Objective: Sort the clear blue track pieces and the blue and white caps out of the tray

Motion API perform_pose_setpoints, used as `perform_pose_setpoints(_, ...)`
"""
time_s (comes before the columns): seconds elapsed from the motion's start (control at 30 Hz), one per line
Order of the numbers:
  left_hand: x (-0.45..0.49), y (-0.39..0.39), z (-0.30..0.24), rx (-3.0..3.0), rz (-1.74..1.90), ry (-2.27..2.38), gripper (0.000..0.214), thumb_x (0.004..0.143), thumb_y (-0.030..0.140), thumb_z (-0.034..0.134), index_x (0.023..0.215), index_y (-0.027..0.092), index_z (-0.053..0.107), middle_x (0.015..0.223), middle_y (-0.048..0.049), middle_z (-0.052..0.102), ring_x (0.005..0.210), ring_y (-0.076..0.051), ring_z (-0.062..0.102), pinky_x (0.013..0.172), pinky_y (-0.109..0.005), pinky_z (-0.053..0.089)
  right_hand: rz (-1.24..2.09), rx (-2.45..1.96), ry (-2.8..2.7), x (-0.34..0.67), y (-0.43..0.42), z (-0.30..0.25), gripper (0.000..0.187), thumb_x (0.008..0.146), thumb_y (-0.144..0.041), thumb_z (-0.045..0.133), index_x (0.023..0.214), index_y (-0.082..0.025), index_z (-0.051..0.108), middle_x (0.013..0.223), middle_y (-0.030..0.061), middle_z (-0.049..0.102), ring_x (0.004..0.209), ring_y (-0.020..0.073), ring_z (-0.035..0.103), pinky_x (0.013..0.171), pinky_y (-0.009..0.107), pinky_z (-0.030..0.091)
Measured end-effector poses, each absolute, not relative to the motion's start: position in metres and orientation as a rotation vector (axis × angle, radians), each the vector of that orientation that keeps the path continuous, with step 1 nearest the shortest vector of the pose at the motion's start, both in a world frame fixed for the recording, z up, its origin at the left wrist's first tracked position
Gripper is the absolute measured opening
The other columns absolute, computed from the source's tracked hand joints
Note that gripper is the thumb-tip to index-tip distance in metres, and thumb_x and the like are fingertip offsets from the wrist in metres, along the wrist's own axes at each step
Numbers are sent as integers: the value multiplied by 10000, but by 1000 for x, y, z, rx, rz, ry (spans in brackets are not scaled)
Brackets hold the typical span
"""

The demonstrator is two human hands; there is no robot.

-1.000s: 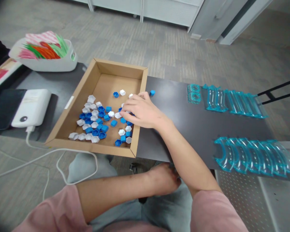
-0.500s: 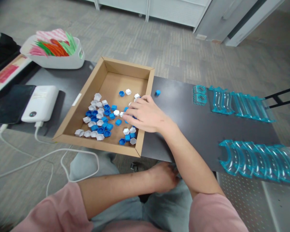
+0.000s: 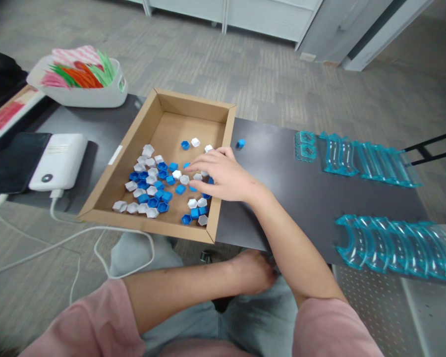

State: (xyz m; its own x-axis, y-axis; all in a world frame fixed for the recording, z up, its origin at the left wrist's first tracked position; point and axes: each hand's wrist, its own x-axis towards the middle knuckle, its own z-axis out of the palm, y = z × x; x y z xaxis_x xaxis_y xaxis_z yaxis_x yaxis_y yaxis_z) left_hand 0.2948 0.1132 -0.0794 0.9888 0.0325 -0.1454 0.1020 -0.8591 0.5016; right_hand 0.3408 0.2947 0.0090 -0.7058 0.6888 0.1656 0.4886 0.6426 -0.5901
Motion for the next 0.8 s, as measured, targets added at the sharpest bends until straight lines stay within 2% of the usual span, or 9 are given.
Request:
perform_pose_setpoints(0.13, 298, 116, -77, 2574, -179, 122, 238, 1134, 138, 708, 1110, 160, 943, 1157, -209, 924, 955, -276, 897, 609, -310, 499, 889, -936, -2200, 344, 300, 3, 378, 1141, -612, 808, 1300, -281, 894, 1294, 106, 894, 1232, 325, 778, 1139, 511, 521)
perform_pose_setpoints(0.23, 296, 116, -77, 2591, -164, 123, 267, 1137, 137, 684, 1123, 152, 950, 1110, -230, 911, 940, -289, 891, 629, -312, 531, 948, -978, -1999, 351, 306, 1, 478, 1093, -730, 843, 1222, -270, 864, 1177, 88, 862, 1118, 299, 766, 1049, 482, 602)
perform_pose_setpoints(0.4, 290, 116, -76, 2603, -173, 113, 247, 1140, 152, 691, 1100, 145, 935, 1060, -215, 897, 949, -271, 878, 672, -321, 501, 817, -1150, -1826, 383, 327, 4, 680, 1071, -864, 789, 1502, -340, 826, 1210, 70, 796, 1146, 307, 761, 1057, 525, 663)
perform_pose_setpoints(0.5, 286, 115, -75, 2601, -181, 135, 236, 1141, 150, 693, 1121, 138, 927, 1101, -210, 895, 993, -265, 870, 692, -332, 458, 746, -1275, -1700, 410, 342, 1, 702, 1055, -894, 781, 1524, -374, 828, 1149, 59, 757, 1125, 305, 774, 1040, 532, 694)
perform_pose_setpoints(0.67, 282, 115, -75, 2584, -250, 147, 262, 1168, 169, 661, 1185, 113, 917, 1193, -205, 897, 1066, -273, 876, 714, -360, 442, 783, -1310, -1554, 438, 361, -21, 631, 911, -769, 976, 1342, -325, 855, 1069, 30, 721, 981, 248, 773, 964, 476, 728)
perform_pose_setpoints(0.8, 281, 113, -78, 2594, -269, 156, 257, 1172, 180, 663, 1201, 120, 910, 1207, -203, 893, 1082, -267, 878, 735, -353, 464, 801, -1395, -1580, 445, 368, -37, 517, 947, -665, 948, 1282, -297, 806, 1011, 7, 716, 896, 219, 772, 892, 436, 718)
